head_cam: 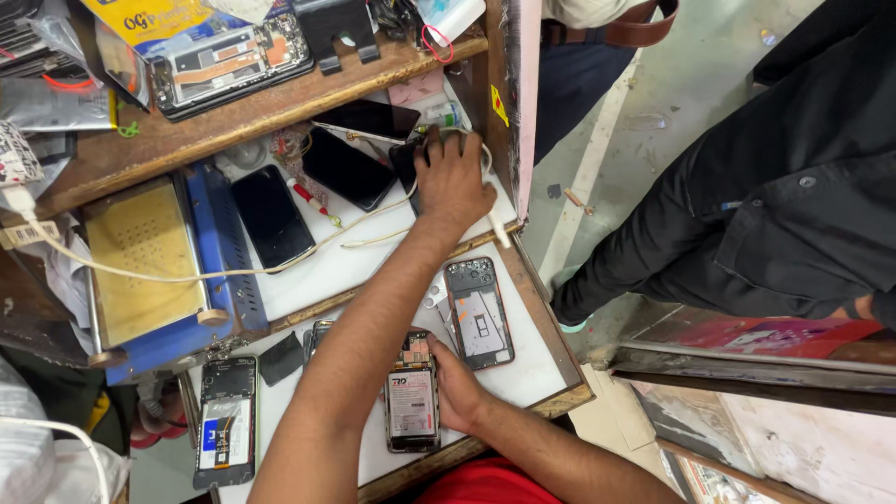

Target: The person disassembles and reassembles multiple smartphones on a workbench. They use a red-handled screwdriver to remove screws, separate back covers, and handle internal components such as batteries and circuit boards. The person also uses a metal pry tool to separate parts and connects a charging cable to one device. Several phones are handled one at a time, with components being placed on the table during the process.

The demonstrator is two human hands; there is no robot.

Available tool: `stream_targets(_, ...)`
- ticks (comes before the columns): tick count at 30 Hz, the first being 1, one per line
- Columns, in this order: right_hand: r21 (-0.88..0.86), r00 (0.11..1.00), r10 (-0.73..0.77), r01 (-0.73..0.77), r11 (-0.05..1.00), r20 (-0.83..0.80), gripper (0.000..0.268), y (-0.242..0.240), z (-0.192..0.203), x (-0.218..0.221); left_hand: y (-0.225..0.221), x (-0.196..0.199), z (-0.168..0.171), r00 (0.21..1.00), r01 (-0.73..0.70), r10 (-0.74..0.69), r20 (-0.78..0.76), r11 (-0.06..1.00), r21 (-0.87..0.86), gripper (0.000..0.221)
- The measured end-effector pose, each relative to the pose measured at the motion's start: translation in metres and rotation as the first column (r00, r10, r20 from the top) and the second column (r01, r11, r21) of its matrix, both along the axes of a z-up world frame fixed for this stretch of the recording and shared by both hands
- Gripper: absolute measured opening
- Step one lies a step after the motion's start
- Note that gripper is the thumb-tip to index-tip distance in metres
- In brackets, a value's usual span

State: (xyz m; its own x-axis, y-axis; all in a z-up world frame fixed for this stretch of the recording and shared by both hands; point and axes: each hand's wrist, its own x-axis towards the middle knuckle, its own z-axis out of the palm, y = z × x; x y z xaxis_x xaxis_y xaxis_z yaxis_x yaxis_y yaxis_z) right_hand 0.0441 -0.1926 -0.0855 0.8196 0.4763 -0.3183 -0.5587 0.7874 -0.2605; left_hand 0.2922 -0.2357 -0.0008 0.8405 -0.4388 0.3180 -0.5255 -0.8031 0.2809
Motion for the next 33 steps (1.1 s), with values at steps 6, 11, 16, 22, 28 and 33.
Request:
stream_targets(6, 0.008, 1.0, 0.014, -0.014, 1.0, -0.008, 0.057, -0.001, 0.004, 0.0, 0.003, 0.026, -0.02, 0.951, 0.028, -0.066, 0.301, 0.991, 0.13, 0.034)
stream_targets(11, -0.019, 0.998, -0.027, 0.028, 0.999, 0.051, 0.053, -0.001, 0.004, 0.001, -0.002, 0.041, -0.025, 0.89, 0.097, -0.224, 0.397, 0.944, 0.315, 0.027)
stream_targets(16, -0.016, 0.999, -0.019, 0.019, 1.0, 0.047, 0.054, 0.0, 0.006, 0.001, 0.002, 0.048, -0.019, 0.865, 0.172, -0.361, 0.349, 0.866, 0.47, 0.025)
stream_targets(22, -0.029, 1.0, -0.021, 0.02, 0.999, -0.021, 0.05, 0.0, 0.015, 0.004, 0.008, 0.049, -0.009, 0.747, 0.355, -0.58, 0.324, 0.76, 0.544, 0.02)
stream_targets(28, 0.033, 0.998, -0.042, 0.04, 0.999, 0.042, 0.049, -0.001, 0.008, 0.002, 0.025, 0.039, -0.013, 0.695, 0.476, -0.588, 0.413, 0.807, 0.349, 0.013)
stream_targets(33, 0.055, 0.998, -0.042, 0.039, 0.998, 0.055, 0.049, 0.0, 0.005, 0.003, 0.034, 0.013, 0.011, 0.74, 0.54, -0.436, 0.511, 0.839, -0.065, 0.008)
